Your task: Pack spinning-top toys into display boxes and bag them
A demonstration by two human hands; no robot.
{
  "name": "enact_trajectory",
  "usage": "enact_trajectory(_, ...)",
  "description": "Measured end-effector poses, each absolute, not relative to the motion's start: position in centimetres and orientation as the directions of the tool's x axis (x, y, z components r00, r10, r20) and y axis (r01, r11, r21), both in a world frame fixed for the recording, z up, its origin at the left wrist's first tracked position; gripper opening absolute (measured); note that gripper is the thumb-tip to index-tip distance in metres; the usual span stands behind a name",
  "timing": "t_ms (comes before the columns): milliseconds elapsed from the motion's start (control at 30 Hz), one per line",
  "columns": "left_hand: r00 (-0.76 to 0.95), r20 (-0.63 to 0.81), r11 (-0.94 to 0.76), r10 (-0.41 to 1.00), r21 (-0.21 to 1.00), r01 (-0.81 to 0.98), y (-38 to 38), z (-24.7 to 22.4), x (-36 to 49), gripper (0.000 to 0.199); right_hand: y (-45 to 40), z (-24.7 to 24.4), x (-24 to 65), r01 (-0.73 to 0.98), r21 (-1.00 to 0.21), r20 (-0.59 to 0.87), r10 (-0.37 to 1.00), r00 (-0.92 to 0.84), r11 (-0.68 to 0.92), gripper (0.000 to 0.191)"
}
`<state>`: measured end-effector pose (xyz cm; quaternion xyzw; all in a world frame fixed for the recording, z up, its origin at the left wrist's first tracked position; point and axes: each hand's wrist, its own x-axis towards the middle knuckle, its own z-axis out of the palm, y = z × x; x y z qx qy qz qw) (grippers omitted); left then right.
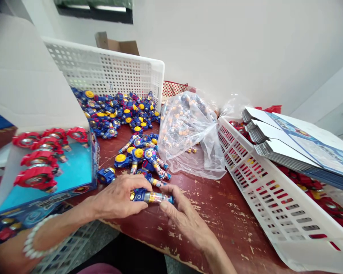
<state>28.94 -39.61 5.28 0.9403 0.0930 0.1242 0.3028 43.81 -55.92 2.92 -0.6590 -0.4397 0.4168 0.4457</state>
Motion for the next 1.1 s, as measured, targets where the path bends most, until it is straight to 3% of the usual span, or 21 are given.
enact_trajectory(133,0.956,0.102,-0.711,0.276,0.691,0.132,-38.9,5.4,29.1,0.029,-56.2,2.5,44.4,0.449,-0.879,-0.010,0.947,0.322,-0.162,0.032)
enact_trajectory(267,0.958,0.152,-0.697,0.243,0.715,0.063,-39.0,5.2,29.4,0.030,-55.8,2.0,44.6,0.328,-0.922,-0.091,0.937,0.337,-0.207,0.048)
enact_trajectory(367,0.956,0.112,-0.664,0.270,0.741,0.100,-38.9,5.0,29.6,0.031,-55.8,1.9,44.8,0.276,-0.941,-0.111,0.949,0.296,-0.196,0.036)
enact_trajectory(500,0.950,0.043,-0.604,0.309,0.780,0.161,-38.7,4.7,29.8,0.032,-55.5,1.3,45.0,0.335,-0.925,-0.057,0.937,0.346,-0.180,0.036)
enact_trajectory(633,0.947,0.148,-0.728,0.285,0.676,0.113,-38.3,4.2,30.1,0.035,-54.5,0.6,45.0,0.314,-0.934,-0.026,0.911,0.411,-0.168,0.039)
enact_trajectory(767,0.944,0.176,-0.789,0.280,0.602,0.122,-37.2,3.9,31.0,0.027,-53.3,1.1,45.5,0.284,-0.956,0.031,0.934,0.356,-0.077,0.035)
enact_trajectory(900,0.940,0.206,-0.844,0.271,0.520,0.130,-36.5,3.5,31.5,0.024,-52.0,0.5,46.6,0.486,-0.868,0.072,0.941,0.332,-0.104,0.035)
enact_trajectory(1033,0.908,0.363,-0.918,0.209,0.394,0.054,-35.8,3.7,31.9,0.017,-50.8,-1.8,48.1,0.630,-0.766,0.127,0.931,0.343,-0.128,0.034)
enact_trajectory(1100,0.856,0.407,-0.903,0.319,0.406,0.143,-34.1,4.3,32.5,0.019,-50.5,-2.9,48.6,0.673,-0.731,0.172,0.927,0.334,-0.106,0.032)
